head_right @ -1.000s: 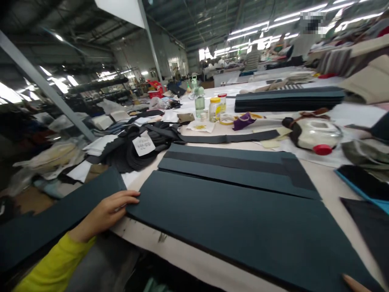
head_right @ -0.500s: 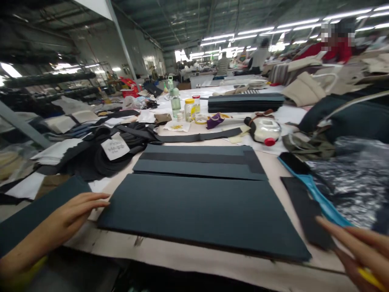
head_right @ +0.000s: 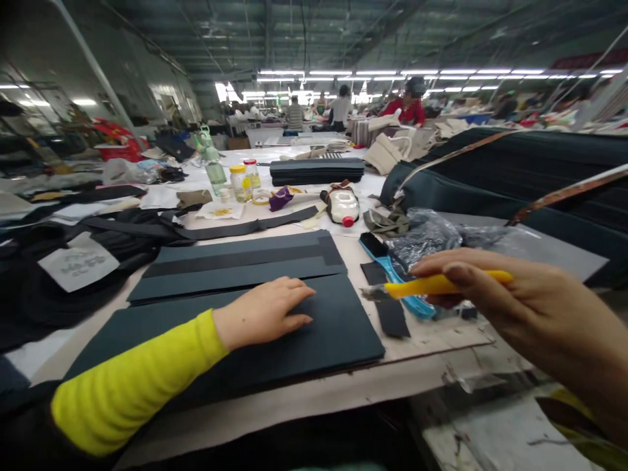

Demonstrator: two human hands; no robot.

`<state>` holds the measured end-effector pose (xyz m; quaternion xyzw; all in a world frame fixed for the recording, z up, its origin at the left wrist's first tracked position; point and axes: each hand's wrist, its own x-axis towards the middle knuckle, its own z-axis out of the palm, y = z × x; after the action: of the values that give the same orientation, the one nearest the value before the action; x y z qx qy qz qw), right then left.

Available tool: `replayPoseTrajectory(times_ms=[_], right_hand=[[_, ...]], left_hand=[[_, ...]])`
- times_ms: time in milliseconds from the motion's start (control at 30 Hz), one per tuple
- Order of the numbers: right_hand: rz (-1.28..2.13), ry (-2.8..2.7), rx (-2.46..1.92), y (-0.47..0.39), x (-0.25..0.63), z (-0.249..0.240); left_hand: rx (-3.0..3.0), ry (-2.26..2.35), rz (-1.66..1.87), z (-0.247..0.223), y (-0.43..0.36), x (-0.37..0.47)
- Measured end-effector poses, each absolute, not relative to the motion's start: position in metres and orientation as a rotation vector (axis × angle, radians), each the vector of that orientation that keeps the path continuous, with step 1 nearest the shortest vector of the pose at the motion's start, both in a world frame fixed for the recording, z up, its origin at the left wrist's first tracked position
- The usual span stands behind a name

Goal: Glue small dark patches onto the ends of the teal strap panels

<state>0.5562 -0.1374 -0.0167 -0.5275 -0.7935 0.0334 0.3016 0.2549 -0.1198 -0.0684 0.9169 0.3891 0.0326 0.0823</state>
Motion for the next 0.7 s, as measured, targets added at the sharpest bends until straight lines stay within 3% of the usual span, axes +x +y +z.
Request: replayPoseTrajectory(times_ms=[500,600,700], right_hand=[[0.2,-2.338,-1.043,-0.125,0.524,-0.02],[0.356,-2.365,-1.083,-0.119,0.521,-0.029],[0.732,-2.176,-1.191,-0.119,0.519,-0.038]], left_hand=[[2.669,1.215,0.083,-0.094,-0.097,0.293],[2.675,1.206,0.1,-0.094,-0.097,0.294],[2.664,1.202,0.11,-0.095,-0.097,0.294]])
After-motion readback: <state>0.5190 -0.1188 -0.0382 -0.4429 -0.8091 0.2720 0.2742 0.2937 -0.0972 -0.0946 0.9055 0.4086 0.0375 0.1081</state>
